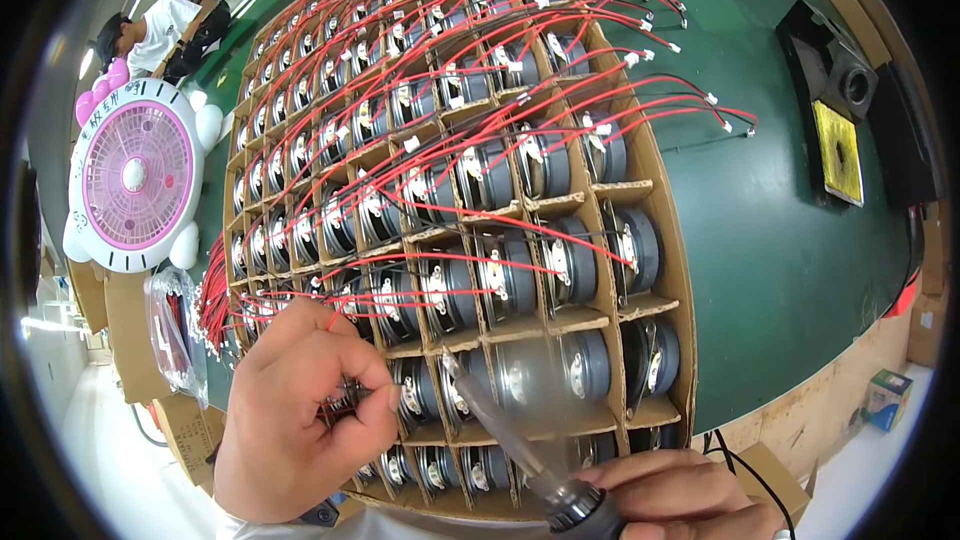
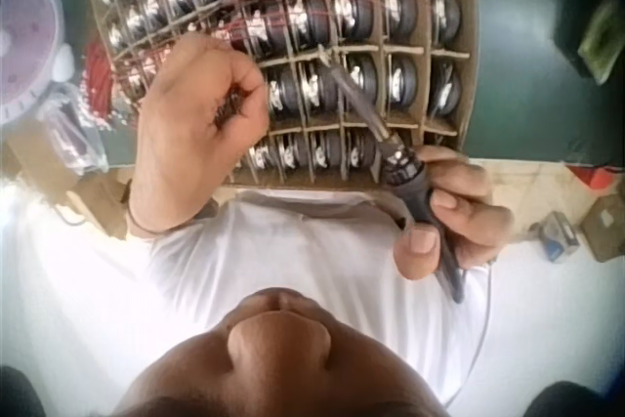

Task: Soldering red and black terminal wires onto small circular speakers organized in a grid.

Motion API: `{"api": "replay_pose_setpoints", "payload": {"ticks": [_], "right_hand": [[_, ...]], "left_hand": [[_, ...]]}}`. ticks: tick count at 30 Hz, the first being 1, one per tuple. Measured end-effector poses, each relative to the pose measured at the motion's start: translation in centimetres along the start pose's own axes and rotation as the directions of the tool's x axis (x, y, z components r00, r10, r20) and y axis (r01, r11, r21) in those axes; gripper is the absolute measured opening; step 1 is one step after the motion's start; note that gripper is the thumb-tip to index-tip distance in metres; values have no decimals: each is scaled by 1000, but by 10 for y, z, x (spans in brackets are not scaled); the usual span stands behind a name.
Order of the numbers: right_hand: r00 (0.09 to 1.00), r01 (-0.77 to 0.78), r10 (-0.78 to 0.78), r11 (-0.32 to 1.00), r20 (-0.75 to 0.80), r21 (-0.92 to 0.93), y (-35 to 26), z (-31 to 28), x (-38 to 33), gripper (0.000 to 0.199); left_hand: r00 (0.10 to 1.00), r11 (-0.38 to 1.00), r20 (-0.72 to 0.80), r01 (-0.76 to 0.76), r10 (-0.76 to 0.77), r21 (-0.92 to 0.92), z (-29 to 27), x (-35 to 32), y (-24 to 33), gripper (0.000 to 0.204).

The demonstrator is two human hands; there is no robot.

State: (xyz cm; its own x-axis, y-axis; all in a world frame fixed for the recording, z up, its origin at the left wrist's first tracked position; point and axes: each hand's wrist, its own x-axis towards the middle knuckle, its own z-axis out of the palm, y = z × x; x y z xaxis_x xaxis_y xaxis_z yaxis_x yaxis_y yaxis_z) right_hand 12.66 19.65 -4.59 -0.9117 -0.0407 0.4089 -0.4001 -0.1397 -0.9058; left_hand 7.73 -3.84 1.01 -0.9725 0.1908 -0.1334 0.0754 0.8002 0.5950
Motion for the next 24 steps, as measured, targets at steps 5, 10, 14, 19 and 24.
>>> {"api": "replay_pose_setpoints", "payload": {"ticks": [5, 10, 14, 19, 24], "right_hand": [[998, 3, -3, 1000, -65, -4, 2, 3, -5, 33], [994, 53, -50, 998, -95, 28, 8, 5, -7, 33], [995, 43, -38, 998, -95, 48, 7, 4, -7, 33], [998, 5, -3, 1000, -67, 21, 1, 4, -4, 32], [998, -6, 8, 1000, -69, 30, -1, 5, -2, 33]], "left_hand": [[1000, 1000, -14, -26, 26, -14, 2, 1, -4, 18], [1000, 1000, 14, 22, -21, -13, 0, -1, -1, 18], [1000, 1000, -16, 2, -2, -4, 2, -1, -1, 18], [999, 999, -24, -42, 42, 3, 2, 0, -3, 19], [997, 998, -50, -55, 55, 13, 4, 0, -3, 19]]}}
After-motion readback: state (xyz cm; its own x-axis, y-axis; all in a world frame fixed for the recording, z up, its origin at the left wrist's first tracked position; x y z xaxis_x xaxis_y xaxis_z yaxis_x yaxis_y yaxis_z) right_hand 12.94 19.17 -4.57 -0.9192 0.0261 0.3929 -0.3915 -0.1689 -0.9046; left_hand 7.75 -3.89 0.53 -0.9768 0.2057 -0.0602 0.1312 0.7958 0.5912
